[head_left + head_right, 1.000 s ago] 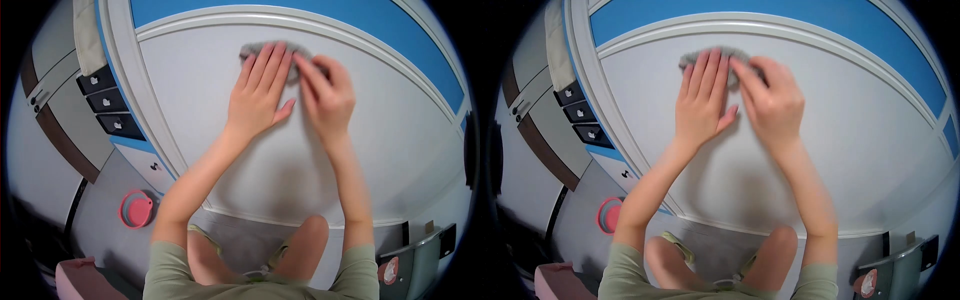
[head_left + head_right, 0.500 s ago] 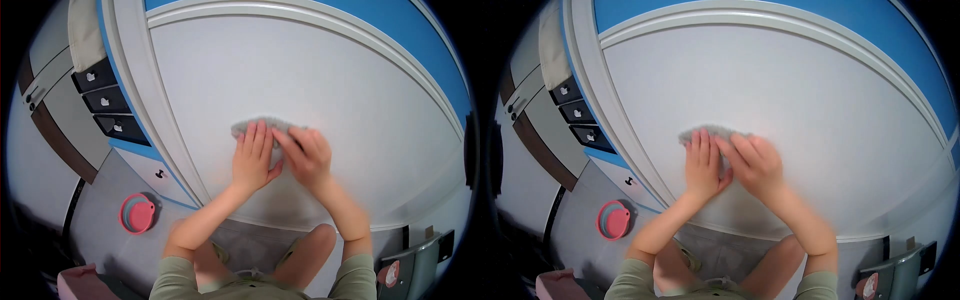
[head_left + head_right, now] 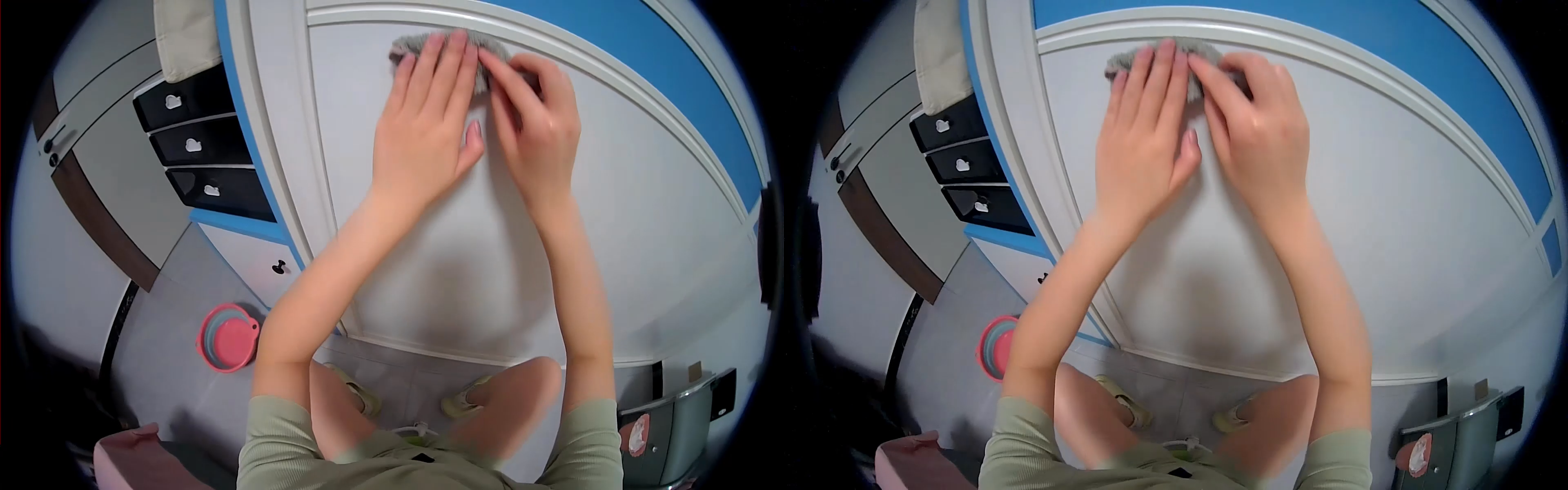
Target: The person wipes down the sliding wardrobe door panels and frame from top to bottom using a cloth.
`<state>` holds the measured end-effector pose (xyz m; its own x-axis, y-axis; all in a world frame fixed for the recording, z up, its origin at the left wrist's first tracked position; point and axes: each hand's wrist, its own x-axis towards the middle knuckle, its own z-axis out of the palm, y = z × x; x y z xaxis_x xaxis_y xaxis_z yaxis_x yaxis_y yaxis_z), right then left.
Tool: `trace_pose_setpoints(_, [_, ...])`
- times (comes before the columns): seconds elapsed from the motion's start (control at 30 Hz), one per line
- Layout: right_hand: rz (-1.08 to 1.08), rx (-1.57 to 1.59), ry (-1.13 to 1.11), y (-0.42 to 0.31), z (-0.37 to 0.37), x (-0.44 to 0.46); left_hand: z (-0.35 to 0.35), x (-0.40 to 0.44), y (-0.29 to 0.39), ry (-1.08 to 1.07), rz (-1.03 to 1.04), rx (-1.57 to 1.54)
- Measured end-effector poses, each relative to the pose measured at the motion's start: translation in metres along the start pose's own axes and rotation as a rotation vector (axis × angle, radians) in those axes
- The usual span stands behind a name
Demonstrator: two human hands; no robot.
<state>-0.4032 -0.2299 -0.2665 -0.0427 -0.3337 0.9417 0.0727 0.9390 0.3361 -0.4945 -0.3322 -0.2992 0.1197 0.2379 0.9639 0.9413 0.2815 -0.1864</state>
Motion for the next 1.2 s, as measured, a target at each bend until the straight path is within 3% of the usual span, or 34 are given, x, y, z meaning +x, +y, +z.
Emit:
trace_pose_setpoints(0.1, [-0.007, 0.027, 0.038, -0.005, 0.014, 0.014, 0.005, 0.003, -0.014, 0.061, -0.002, 0.020])
trace_pose_setpoints(0.23, [-0.043, 0.100, -0.129, -0.026, 0.020, -0.017, 0.020, -0.055, -0.009, 0.013, -0.156, -0.040])
trace_pose_setpoints(0.47, [-0.080, 0.194, -0.532, -0.062, -0.002, -0.119, 0.010, -0.182, 0.016, -0.357, -0.223, -0.055])
trace_pose_setpoints(0.6, [-0.104, 0.150, -0.464, -0.060, 0.008, -0.108, 0.005, -0.168, -0.005, -0.318, -0.135, 0.006])
trace_pose_setpoints(0.73, [-0.063, 0.129, -0.268, -0.052, 0.029, -0.039, -0.005, -0.092, -0.033, -0.142, -0.111, 0.073])
trace_pose_setpoints(0.9, [0.081, 0.212, -0.041, -0.051, 0.064, 0.032, -0.029, -0.012, -0.065, -0.033, -0.058, 0.368])
trace_pose_setpoints(1.03, [-0.044, 0.194, 0.014, -0.058, 0.093, 0.046, -0.028, -0.017, -0.098, 0.010, -0.082, 0.279])
trace_pose_setpoints(1.2, [-0.115, 0.167, -0.111, -0.077, 0.094, 0.016, -0.013, -0.067, -0.080, 0.010, -0.247, 0.154])
